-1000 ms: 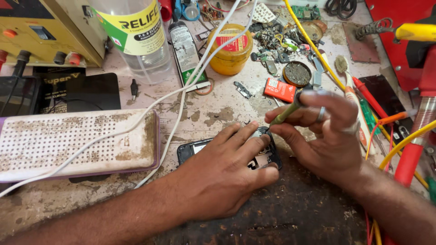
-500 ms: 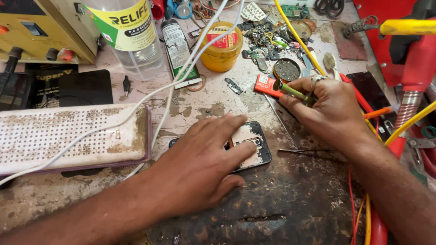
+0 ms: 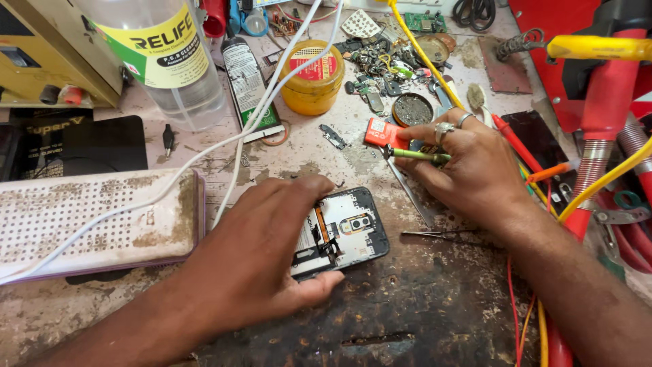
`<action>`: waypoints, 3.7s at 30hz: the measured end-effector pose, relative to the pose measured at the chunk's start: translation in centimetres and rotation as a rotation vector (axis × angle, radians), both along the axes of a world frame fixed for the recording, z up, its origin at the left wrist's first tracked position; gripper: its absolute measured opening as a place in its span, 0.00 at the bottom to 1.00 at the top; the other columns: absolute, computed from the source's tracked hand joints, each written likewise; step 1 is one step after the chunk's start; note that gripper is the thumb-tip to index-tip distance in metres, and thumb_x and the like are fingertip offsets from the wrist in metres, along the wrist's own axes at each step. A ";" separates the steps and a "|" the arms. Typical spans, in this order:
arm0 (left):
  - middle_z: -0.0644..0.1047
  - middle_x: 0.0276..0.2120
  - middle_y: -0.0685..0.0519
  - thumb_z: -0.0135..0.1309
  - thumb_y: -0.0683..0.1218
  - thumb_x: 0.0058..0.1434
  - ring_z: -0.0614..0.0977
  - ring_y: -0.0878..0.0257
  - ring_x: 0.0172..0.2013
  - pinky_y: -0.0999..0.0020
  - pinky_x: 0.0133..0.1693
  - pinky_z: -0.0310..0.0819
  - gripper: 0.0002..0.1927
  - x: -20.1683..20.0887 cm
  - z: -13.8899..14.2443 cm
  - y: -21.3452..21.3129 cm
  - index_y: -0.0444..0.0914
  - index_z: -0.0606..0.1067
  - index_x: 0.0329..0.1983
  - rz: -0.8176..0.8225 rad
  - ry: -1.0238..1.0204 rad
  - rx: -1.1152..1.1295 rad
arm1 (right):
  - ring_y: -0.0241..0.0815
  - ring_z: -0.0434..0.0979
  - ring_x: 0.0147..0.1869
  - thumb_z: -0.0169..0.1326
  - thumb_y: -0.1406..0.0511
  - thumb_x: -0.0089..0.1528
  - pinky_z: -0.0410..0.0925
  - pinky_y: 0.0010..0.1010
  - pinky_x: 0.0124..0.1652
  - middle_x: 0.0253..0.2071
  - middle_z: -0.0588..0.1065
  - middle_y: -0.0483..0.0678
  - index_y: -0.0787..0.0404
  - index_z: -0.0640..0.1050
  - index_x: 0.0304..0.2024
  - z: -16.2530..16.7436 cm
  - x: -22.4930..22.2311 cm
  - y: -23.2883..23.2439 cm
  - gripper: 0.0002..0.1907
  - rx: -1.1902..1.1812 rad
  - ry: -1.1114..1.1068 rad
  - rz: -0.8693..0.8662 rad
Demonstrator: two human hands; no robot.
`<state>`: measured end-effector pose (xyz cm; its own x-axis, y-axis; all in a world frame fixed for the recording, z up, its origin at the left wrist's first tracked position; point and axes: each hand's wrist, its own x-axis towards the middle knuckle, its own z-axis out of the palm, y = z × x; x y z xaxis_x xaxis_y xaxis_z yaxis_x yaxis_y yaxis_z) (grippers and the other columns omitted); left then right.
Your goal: The person uses a green-handled screwdriver to remove screws from a disassembled mobile phone. They then use their fingers to lift and reposition a black ribbon cable inside the phone chassis.
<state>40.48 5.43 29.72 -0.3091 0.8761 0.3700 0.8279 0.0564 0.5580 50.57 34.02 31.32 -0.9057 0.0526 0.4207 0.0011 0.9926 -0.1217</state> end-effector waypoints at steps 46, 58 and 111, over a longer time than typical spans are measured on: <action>0.75 0.52 0.43 0.68 0.55 0.51 0.74 0.46 0.55 0.52 0.57 0.66 0.35 -0.6 -1.5 -2.7 0.34 0.69 0.56 -0.112 0.033 0.075 | 0.40 0.84 0.29 0.65 0.60 0.60 0.74 0.36 0.31 0.32 0.84 0.50 0.55 0.86 0.45 0.5 -5.7 -6.4 0.12 -0.246 -0.276 -0.137; 0.71 0.59 0.40 0.67 0.61 0.53 0.72 0.43 0.60 0.49 0.60 0.64 0.47 -1.2 -2.1 -4.0 0.33 0.63 0.67 -0.094 0.040 0.080 | 0.46 0.80 0.29 0.55 0.62 0.65 0.73 0.43 0.32 0.28 0.79 0.50 0.57 0.81 0.42 -1.8 -7.7 -7.4 0.08 0.099 -0.272 -0.135; 0.74 0.63 0.39 0.55 0.42 0.60 0.80 0.45 0.61 0.54 0.56 0.78 0.06 -1.4 -2.2 -3.5 0.37 0.70 0.37 -0.184 -0.250 0.027 | 0.34 0.72 0.21 0.58 0.66 0.64 0.65 0.31 0.24 0.21 0.74 0.46 0.62 0.79 0.41 -1.4 4.1 -6.2 0.06 -0.377 -0.156 0.043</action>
<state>39.04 1.92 27.49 -0.2310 0.9165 0.3266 0.6594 -0.0993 0.7452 54.66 27.80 29.88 -0.9619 0.1374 0.2364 0.0078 0.8781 -0.4784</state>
